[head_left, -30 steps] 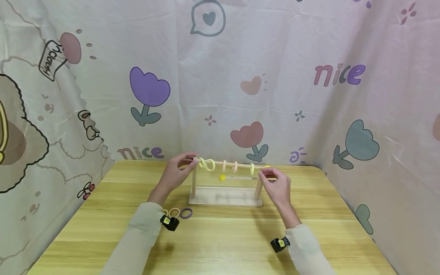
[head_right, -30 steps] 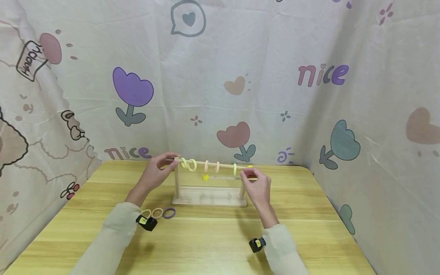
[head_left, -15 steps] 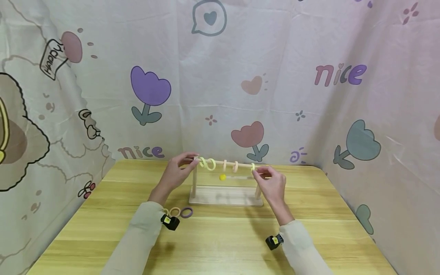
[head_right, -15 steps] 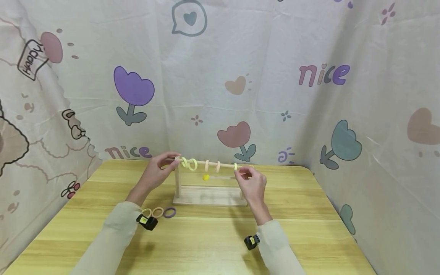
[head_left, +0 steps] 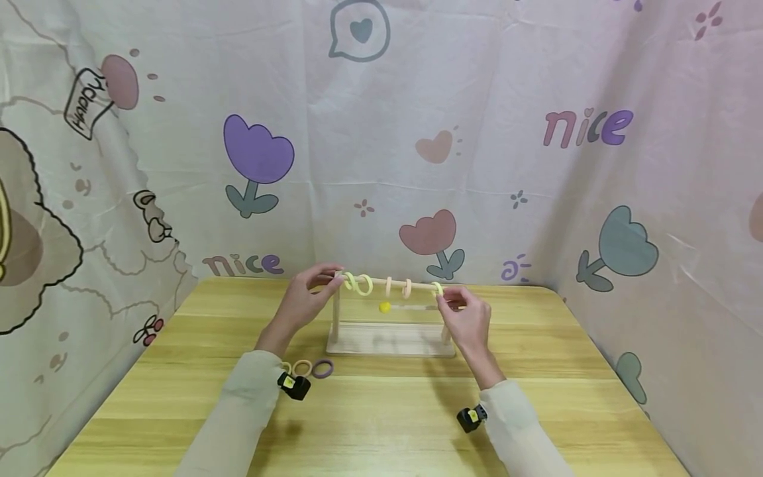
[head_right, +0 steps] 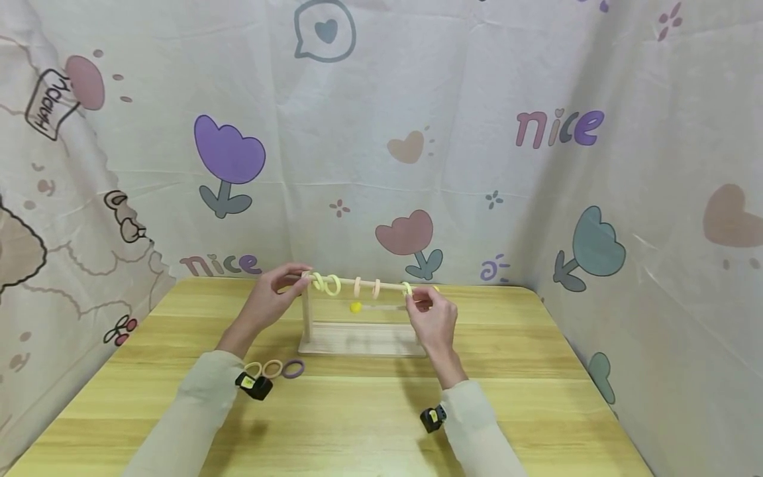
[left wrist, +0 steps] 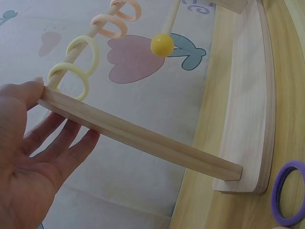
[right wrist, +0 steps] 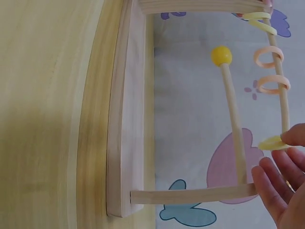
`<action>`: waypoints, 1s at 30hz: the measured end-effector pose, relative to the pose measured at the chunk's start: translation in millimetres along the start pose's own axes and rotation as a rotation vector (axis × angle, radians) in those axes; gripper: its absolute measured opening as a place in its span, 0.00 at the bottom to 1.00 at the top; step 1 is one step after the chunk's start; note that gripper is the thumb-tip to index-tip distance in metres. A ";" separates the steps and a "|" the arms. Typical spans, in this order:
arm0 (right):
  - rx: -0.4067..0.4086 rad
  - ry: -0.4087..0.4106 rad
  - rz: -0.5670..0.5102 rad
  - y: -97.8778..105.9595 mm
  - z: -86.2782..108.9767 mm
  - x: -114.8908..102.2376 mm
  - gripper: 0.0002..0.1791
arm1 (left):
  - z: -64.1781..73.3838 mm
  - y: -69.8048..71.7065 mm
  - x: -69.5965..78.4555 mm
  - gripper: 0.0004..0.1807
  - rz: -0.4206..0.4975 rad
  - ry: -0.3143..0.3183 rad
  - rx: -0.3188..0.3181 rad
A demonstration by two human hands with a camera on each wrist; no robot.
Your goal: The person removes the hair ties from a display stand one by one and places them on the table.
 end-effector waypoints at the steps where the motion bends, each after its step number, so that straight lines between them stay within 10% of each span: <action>1: 0.007 0.000 0.003 0.0 0.2 0.2 0.05 | 1.5 0.7 4.3 0.17 0.007 0.000 -0.002; 30: 0.131 -0.155 -0.031 32.1 -13.8 22.5 0.07 | 3.4 3.0 10.4 0.16 0.027 -0.008 -0.014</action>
Point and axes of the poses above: each hand's wrist, its own z-axis away from the middle knuckle, its own y-axis out of the back of the hand, x = y × z, the point moved 1 cm from there along -z, towards the middle knuckle, and after that the axes turned 1 degree about x, right-handed, at the moved point
